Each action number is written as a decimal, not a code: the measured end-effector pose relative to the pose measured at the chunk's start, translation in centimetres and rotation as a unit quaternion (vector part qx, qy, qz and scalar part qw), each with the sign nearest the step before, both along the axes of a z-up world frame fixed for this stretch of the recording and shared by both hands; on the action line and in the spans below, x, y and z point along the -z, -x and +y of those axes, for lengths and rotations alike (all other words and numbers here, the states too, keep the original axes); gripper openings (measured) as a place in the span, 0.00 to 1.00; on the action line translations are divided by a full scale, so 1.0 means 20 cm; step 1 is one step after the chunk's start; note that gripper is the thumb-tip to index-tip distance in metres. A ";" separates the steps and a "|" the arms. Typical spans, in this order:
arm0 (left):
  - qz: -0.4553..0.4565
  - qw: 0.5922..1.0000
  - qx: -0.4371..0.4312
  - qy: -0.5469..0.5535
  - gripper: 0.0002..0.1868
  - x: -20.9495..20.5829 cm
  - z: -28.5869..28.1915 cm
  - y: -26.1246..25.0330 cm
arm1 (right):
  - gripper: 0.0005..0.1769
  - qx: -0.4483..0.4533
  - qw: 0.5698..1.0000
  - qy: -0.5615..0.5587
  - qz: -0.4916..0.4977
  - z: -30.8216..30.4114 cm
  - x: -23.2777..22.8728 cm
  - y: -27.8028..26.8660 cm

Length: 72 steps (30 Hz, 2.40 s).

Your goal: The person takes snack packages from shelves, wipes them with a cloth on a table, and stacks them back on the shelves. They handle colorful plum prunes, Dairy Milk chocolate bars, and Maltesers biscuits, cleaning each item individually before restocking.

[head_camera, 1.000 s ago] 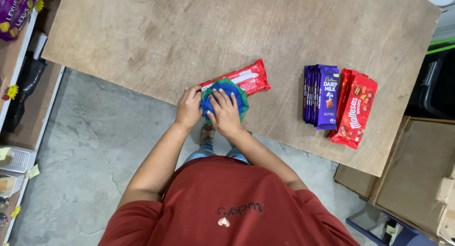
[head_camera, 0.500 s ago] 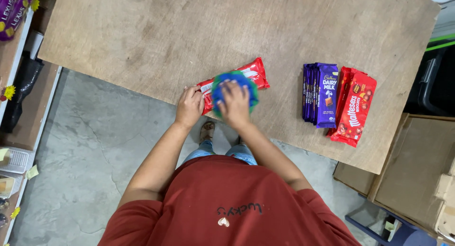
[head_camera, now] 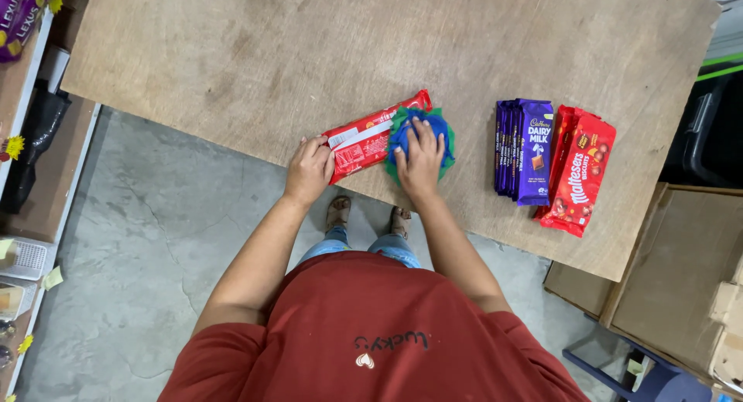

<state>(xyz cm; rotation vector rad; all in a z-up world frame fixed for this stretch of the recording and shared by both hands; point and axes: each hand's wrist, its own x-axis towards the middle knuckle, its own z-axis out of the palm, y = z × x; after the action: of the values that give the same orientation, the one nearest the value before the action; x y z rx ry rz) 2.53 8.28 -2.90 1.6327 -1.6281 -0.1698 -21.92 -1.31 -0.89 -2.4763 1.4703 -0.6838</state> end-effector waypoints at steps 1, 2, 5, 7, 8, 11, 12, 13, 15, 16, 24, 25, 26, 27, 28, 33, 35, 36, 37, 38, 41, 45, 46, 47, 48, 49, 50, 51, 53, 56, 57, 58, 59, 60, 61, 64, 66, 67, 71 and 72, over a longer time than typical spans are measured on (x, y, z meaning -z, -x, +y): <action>0.000 1.000 0.001 0.002 0.04 0.01 0.00 0.00 | 0.28 0.001 1.000 0.002 0.000 0.05 0.01 -0.01; 0.010 1.000 0.000 0.001 0.07 0.02 0.00 0.00 | 0.28 -0.015 1.000 0.006 -0.009 0.10 0.03 -0.02; 0.001 1.000 -0.003 0.000 0.16 -0.09 -0.01 0.01 | 0.27 -0.057 0.998 -0.007 -0.036 0.18 0.04 0.00; -0.017 1.000 -0.006 -0.002 0.21 -0.15 -0.01 0.04 | 0.26 -0.083 0.995 -0.025 -0.055 0.19 0.08 0.05; -0.038 0.999 0.006 -0.015 0.20 -0.15 -0.02 0.05 | 0.26 -0.070 0.992 -0.033 -0.104 0.16 0.13 0.09; -0.054 0.998 0.021 -0.032 0.20 -0.13 -0.05 0.11 | 0.25 -0.011 0.966 -0.069 -0.249 0.07 -0.03 0.12; -0.049 0.998 0.022 -0.036 0.20 -0.12 -0.06 0.13 | 0.24 0.032 0.933 -0.100 -0.343 0.04 -0.13 0.11; -0.049 0.998 0.023 -0.035 0.20 -0.13 -0.06 0.14 | 0.24 0.033 0.933 -0.099 -0.344 0.01 -0.16 0.11; -0.021 0.998 0.042 -0.030 0.21 -0.15 -0.06 0.17 | 0.25 0.019 0.948 0.026 -0.318 -0.07 -0.21 0.12; -0.022 0.998 0.043 -0.030 0.21 -0.16 -0.07 0.18 | 0.25 0.020 0.947 0.027 -0.319 -0.09 -0.22 0.11; -0.029 0.995 0.081 -0.054 0.16 -0.08 -0.04 0.22 | 0.25 -0.036 0.987 0.051 -0.147 -0.09 -0.23 0.02; -0.029 0.995 0.080 -0.054 0.16 -0.08 -0.04 0.21 | 0.25 -0.038 0.987 0.051 -0.147 -0.10 -0.20 0.02; -0.050 0.995 0.085 -0.033 0.18 -0.08 -0.04 0.21 | 0.25 -0.043 0.996 -0.006 -0.079 -0.10 -0.17 0.01; -0.070 0.993 0.090 -0.014 0.20 -0.09 -0.03 0.21 | 0.25 -0.048 0.997 -0.063 -0.011 -0.10 -0.14 0.01; -0.070 0.994 0.089 -0.014 0.20 -0.06 -0.03 0.20 | 0.25 -0.050 0.997 -0.063 -0.010 -0.09 -0.14 0.04; -0.126 0.980 0.139 -0.069 0.26 -0.06 -0.02 0.16 | 0.23 -0.073 0.997 -0.004 -0.029 -0.04 -0.12 0.15; -0.124 0.979 0.145 -0.070 0.27 -0.09 0.00 0.15 | 0.21 -0.078 0.996 0.005 -0.047 -0.03 -0.13 0.19; -0.123 0.978 0.150 -0.070 0.28 -0.10 0.00 0.14 | 0.19 -0.083 0.994 0.016 -0.066 -0.03 -0.14 0.21; -0.123 0.979 0.150 -0.071 0.28 -0.09 0.01 0.14 | 0.19 -0.083 0.994 0.015 -0.065 -0.04 -0.17 0.22; -0.134 0.977 0.145 -0.079 0.29 -0.08 0.02 0.14 | 0.17 -0.098 0.993 0.011 -0.072 -0.04 -0.20 0.23; -0.139 0.977 0.139 -0.083 0.30 -0.04 0.02 0.14 | 0.14 -0.131 0.987 -0.007 -0.092 -0.05 -0.27 0.27; -0.118 0.980 0.137 -0.077 0.29 0.01 0.02 0.14 | 0.11 -0.157 0.977 -0.044 -0.134 -0.02 -0.26 0.36; -0.117 0.980 0.138 -0.079 0.29 -0.01 0.02 0.14 | 0.11 -0.157 0.977 -0.045 -0.134 -0.01 -0.18 0.43; -0.106 0.983 0.128 -0.084 0.28 -0.04 0.02 0.15 | 0.10 -0.107 0.985 -0.090 -0.096 -0.01 -0.11 0.49; -0.095 0.984 0.119 -0.088 0.28 -0.07 0.01 0.15 | 0.12 -0.057 0.988 -0.134 -0.057 0.00 -0.03 0.56; -0.095 0.984 0.120 -0.088 0.28 -0.10 -0.01 0.17 | 0.12 -0.055 0.988 -0.134 -0.057 0.02 -0.01 0.59; -0.094 0.984 0.109 -0.107 0.29 -0.13 -0.03 0.19 | 0.12 0.001 0.985 -0.137 -0.106 0.03 0.00 0.62; -0.093 0.983 0.095 -0.127 0.31 -0.16 -0.04 0.21 | 0.12 0.056 0.976 -0.142 -0.154 0.06 0.02 0.65; -0.120 0.981 0.095 -0.117 0.31 -0.16 -0.09 0.27 | 0.13 0.120 0.969 -0.112 -0.187 0.06 0.02 0.64; -0.159 0.977 0.116 -0.085 0.32 -0.13 -0.17 0.38 | 0.14 0.150 0.960 0.006 -0.236 0.04 -0.09 0.55; -0.170 0.974 0.132 -0.070 0.33 -0.11 -0.18 0.42 | 0.17 0.111 0.958 0.086 -0.249 0.04 -0.15 0.51; -0.170 0.973 0.136 -0.070 0.33 -0.11 -0.20 0.46 | 0.17 0.114 0.958 0.087 -0.248 0.03 -0.21 0.48; -0.168 0.972 0.151 -0.059 0.33 -0.12 -0.22 0.49 | 0.21 0.172 0.973 -0.004 -0.155 0.01 -0.27 0.45; -0.166 0.971 0.166 -0.047 0.33 -0.12 -0.25 0.52 | 0.27 0.224 0.968 -0.095 -0.058 0.00 -0.33 0.41; -0.167 0.970 0.169 -0.047 0.33 -0.15 -0.28 0.54 | 0.27 0.227 0.967 -0.095 -0.059 -0.04 -0.27 0.42; -0.154 0.965 0.203 -0.056 0.27 -0.20 -0.36 0.59 | 0.13 0.153 0.962 -0.156 0.165 -0.12 -0.16 0.42; -0.144 0.970 0.194 -0.035 0.23 -0.17 -0.43 0.62 | 0.16 0.085 0.972 -0.130 0.175 -0.16 -0.19 0.38; -0.144 0.969 0.196 -0.035 0.23 -0.15 -0.45 0.64 | 0.16 0.087 0.972 -0.131 0.174 -0.17 -0.22 0.36; -0.153 0.971 0.183 -0.024 0.17 -0.05 -0.49 0.67 | 0.17 -0.015 0.986 -0.076 0.149 -0.20 -0.26 0.36; -0.131 0.973 0.189 -0.025 0.16 -0.02 -0.50 0.68 | 0.16 -0.044 0.985 -0.064 0.155 -0.21 -0.25 0.37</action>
<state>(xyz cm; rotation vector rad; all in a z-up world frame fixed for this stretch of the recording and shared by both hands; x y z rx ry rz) -11.07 -1.71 -2.45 1.4113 -2.1469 -0.1958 -29.29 -5.61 4.21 -2.6146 1.4368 -0.1858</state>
